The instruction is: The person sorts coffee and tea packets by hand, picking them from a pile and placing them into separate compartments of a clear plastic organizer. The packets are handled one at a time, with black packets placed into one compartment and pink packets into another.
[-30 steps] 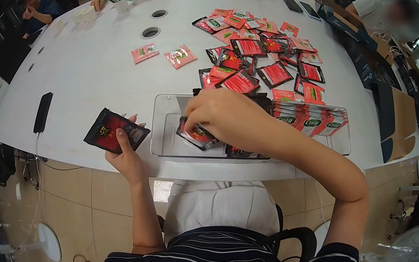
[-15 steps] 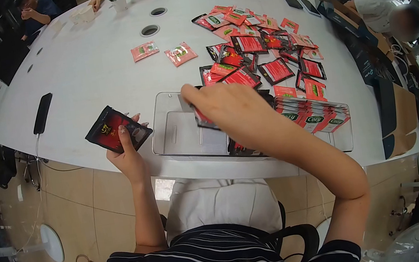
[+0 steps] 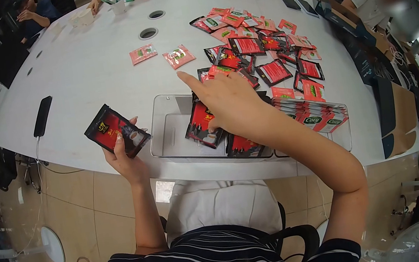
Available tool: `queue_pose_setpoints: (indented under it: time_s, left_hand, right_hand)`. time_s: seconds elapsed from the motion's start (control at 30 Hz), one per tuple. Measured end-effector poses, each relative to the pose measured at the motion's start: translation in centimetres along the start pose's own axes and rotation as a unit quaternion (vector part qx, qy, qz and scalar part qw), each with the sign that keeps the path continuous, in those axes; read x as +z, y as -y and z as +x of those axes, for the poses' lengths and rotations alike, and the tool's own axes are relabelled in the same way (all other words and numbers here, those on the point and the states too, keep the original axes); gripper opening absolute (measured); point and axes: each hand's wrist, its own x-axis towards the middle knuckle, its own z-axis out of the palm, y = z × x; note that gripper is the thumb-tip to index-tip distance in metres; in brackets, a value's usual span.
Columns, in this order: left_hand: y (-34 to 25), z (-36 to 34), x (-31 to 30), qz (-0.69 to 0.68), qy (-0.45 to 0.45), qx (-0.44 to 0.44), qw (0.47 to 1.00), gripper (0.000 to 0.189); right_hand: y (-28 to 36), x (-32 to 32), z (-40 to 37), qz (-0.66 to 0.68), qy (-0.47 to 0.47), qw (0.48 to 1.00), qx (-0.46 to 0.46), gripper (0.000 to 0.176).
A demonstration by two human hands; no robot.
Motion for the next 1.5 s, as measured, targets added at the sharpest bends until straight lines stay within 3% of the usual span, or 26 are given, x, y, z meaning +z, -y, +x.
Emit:
queue_pose_setpoints:
  time_s: [0.03,0.13,0.23,0.33,0.43,0.53,0.57,0.67,0.77,0.97,1.07,1.17,1.5]
  left_hand:
    - [0.0,0.0,0.0,0.01,0.005,-0.009,1.0,0.033]
    - [-0.2,0.1,0.0,0.028,0.016,-0.027,0.999,0.034]
    - [-0.2,0.1,-0.1,0.029,0.017,-0.029,0.999,0.033]
    - [-0.5,0.1,0.3,0.032,0.01,-0.029,0.999,0.032]
    - [-0.5,0.1,0.3,0.027,0.005,-0.032,0.999,0.031]
    - [-0.4,0.1,0.3,0.024,0.006,-0.039,0.999,0.03]
    - [-0.4,0.1,0.4,0.025,0.003,-0.036,0.999,0.029]
    - [-0.5,0.0,0.2,0.034,0.004,-0.037,0.999,0.029]
    - [-0.2,0.2,0.1,0.041,0.008,-0.032,0.999,0.028]
    - [-0.4,0.1,0.4,0.038,0.0,-0.04,0.998,0.025]
    - [-0.5,0.0,0.4,0.037,-0.003,-0.041,0.998,0.025]
    - [-0.6,0.1,0.5,0.036,-0.001,-0.04,0.999,0.025]
    - [0.3,0.0,0.6,0.021,-0.011,0.024,0.999,0.028]
  right_hand:
    - [0.1,0.0,0.1,0.018,0.027,0.999,0.016,0.097]
    - [-0.1,1.6,0.0,-0.068,-0.042,0.997,-0.022,0.098]
    - [0.1,1.1,0.7,-0.088,0.028,0.996,-0.008,0.098]
    - [0.5,1.6,0.3,-0.14,-0.067,0.987,-0.047,0.091]
    - [1.9,1.9,-0.2,-0.241,-0.219,0.931,-0.163,0.069]
    - [2.8,2.5,-0.8,-0.117,-0.069,0.945,-0.298,0.044]
    - [2.9,3.4,-0.9,-0.127,-0.061,0.943,-0.301,0.027]
    - [1.6,4.4,-0.2,-0.141,-0.006,0.948,-0.285,0.019]
    - [1.8,4.4,-0.2,-0.195,-0.031,0.94,-0.279,0.01]
    - [1.4,6.9,0.7,-0.321,-0.099,0.909,-0.246,0.004]
    - [1.2,6.3,0.8,-0.327,-0.166,0.89,-0.271,0.004]
    - [1.3,6.6,0.6,-0.353,-0.109,0.897,-0.241,0.005]
    - [1.1,5.3,0.3,-0.369,-0.131,0.876,-0.282,0.006]
